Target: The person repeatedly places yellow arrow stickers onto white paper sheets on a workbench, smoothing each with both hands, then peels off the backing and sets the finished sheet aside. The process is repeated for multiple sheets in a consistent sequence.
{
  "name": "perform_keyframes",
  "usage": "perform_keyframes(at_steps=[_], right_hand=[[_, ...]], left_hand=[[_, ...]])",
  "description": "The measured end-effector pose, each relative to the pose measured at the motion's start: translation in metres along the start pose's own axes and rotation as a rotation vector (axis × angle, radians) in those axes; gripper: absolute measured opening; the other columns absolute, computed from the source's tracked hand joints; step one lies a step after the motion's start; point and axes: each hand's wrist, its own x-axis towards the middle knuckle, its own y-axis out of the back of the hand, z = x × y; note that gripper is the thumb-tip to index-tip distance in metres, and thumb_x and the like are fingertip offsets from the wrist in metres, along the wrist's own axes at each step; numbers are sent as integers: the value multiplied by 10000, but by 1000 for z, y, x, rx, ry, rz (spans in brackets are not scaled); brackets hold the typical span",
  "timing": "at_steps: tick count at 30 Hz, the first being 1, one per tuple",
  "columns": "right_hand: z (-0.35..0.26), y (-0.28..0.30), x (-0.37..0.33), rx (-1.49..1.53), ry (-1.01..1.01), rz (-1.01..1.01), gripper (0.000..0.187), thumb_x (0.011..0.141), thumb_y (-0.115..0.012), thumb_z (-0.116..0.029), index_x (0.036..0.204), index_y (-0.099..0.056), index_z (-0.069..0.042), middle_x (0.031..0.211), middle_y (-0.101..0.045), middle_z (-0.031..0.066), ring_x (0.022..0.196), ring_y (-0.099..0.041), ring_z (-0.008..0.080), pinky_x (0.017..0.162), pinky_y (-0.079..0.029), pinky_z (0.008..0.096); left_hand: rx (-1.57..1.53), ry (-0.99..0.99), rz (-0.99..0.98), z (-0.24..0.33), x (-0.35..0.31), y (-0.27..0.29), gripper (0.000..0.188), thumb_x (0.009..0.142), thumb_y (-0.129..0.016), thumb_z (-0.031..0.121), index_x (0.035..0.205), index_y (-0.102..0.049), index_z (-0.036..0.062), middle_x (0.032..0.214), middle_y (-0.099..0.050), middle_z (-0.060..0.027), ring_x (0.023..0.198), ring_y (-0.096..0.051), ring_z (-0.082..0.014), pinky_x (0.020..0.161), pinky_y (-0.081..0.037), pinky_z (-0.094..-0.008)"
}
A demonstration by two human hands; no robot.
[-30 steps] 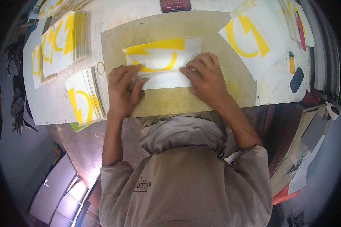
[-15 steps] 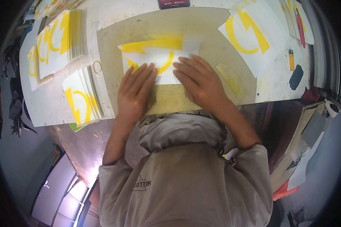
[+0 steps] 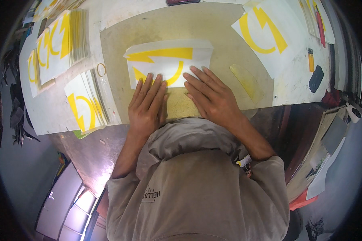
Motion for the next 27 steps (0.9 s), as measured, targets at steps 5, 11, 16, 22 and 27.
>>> perform_keyframes(at_steps=[5,11,16,22,27], right_hand=[[1,-2,-1,6,-1,5,329,877,-769,-77,1184,-694,14,1392,-646,129,1372,-566,335,1143,-479,517],[0,-2,-1,12,-7,6,312,880,-765,-74,1170,-694,14,1388,-648,125,1372,-566,337,1142,-476,524],[2,1,-3,-7,-13,-4,306,882,-763,-89,1162,-694,14,1381,-649,128,1367,-568,338,1152,-459,542],[-12,-7,4,-27,-11,9,338,882,-764,-109,1184,-687,21,1416,-622,133,1378,-554,343,1168,-428,559],[-28,-34,26,-31,16,-50,430,919,-746,-228,1269,-671,12,1454,-601,111,1431,-497,329,1194,-373,580]], left_hand=[[-2,6,21,1,0,-2,306,897,-752,108,1188,-742,17,1360,-691,-126,1322,-620,-340,1114,-490,-492],[-2,9,31,0,-2,-4,308,894,-759,111,1189,-745,23,1354,-695,-117,1319,-624,-333,1110,-494,-487],[-10,41,-52,-10,-6,5,384,908,-749,130,1274,-704,20,1423,-651,-129,1368,-582,-340,1140,-453,-518],[3,74,-106,-22,-14,15,444,944,-705,143,1364,-651,11,1489,-597,-158,1425,-522,-368,1169,-402,-563],[42,63,-105,-22,-13,14,424,935,-726,181,1325,-682,19,1490,-605,-118,1420,-534,-326,1162,-424,-535]])
